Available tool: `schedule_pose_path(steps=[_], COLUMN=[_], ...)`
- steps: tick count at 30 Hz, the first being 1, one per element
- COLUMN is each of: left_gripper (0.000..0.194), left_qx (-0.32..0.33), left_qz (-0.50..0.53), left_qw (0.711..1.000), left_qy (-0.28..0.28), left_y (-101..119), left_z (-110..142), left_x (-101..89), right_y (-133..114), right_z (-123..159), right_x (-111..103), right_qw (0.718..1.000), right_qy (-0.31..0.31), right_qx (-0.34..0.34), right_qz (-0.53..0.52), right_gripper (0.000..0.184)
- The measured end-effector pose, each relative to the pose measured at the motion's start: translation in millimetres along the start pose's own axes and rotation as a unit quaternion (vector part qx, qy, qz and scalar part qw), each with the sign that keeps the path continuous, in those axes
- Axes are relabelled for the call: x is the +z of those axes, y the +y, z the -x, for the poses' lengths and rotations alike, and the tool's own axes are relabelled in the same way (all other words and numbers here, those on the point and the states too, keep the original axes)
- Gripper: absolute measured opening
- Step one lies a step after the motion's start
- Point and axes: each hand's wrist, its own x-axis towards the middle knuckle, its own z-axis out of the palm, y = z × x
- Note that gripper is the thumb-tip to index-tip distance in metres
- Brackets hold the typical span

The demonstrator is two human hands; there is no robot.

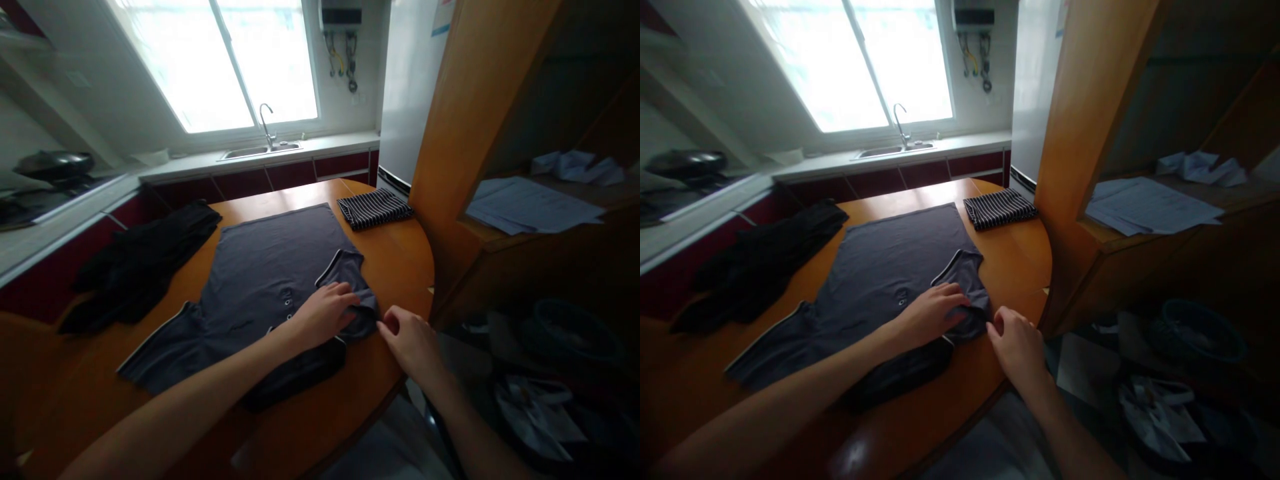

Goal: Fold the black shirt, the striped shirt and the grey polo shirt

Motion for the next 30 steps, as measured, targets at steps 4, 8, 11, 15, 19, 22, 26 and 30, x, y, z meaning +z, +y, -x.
schedule_pose_path(steps=[4, 8, 11, 15, 19, 22, 26, 30], left_gripper=[0.026, 0.016, 0.018, 0.020, 0.024, 0.043, 0.045, 0.032], left_qx=[0.055, 0.102, 0.110, 0.056, -0.156, -0.279, -0.323, -0.324], left_qz=[-0.019, -0.016, 0.004, 0.026, 0.043, 0.109, 0.182, 0.219], left_qw=[0.998, 0.995, 0.994, 0.997, 0.976, 0.950, 0.927, 0.919], left_qy=[0.012, -0.012, -0.006, 0.049, 0.146, 0.090, 0.052, 0.051], left_y=[-13.1, -16.3, -19.4, -40.2, -81.6, -109.4, -124.4, -126.6], left_z=[-21.6, -28.3, -24.9, -22.3, -31.4, -44.9, -66.4, -88.9], left_x=[12.2, 23.9, 24.4, 16.7, 9.8, 7.3, 6.5, 6.5], right_y=[4.6, 8.3, 13.2, 24.8, 34.2, 34.7, 31.3, 29.7], right_z=[-9.7, -16.2, -13.8, -10.0, -12.7, -13.6, -8.4, -3.1], right_x=[10.2, 20.3, 18.5, 9.9, 6.0, 9.5, 16.9, 18.1], right_qw=[0.997, 0.993, 0.991, 0.985, 0.974, 0.972, 0.974, 0.976], right_qy=[0.066, 0.102, 0.094, 0.059, 0.103, 0.073, 0.014, 0.003], right_qx=[-0.032, -0.061, -0.091, -0.135, -0.138, -0.188, -0.221, -0.217], right_qz=[-0.034, -0.008, 0.001, -0.087, -0.144, -0.124, -0.058, -0.016], right_gripper=[0.009, 0.011, 0.012, 0.020, 0.030, 0.042, 0.049, 0.046])
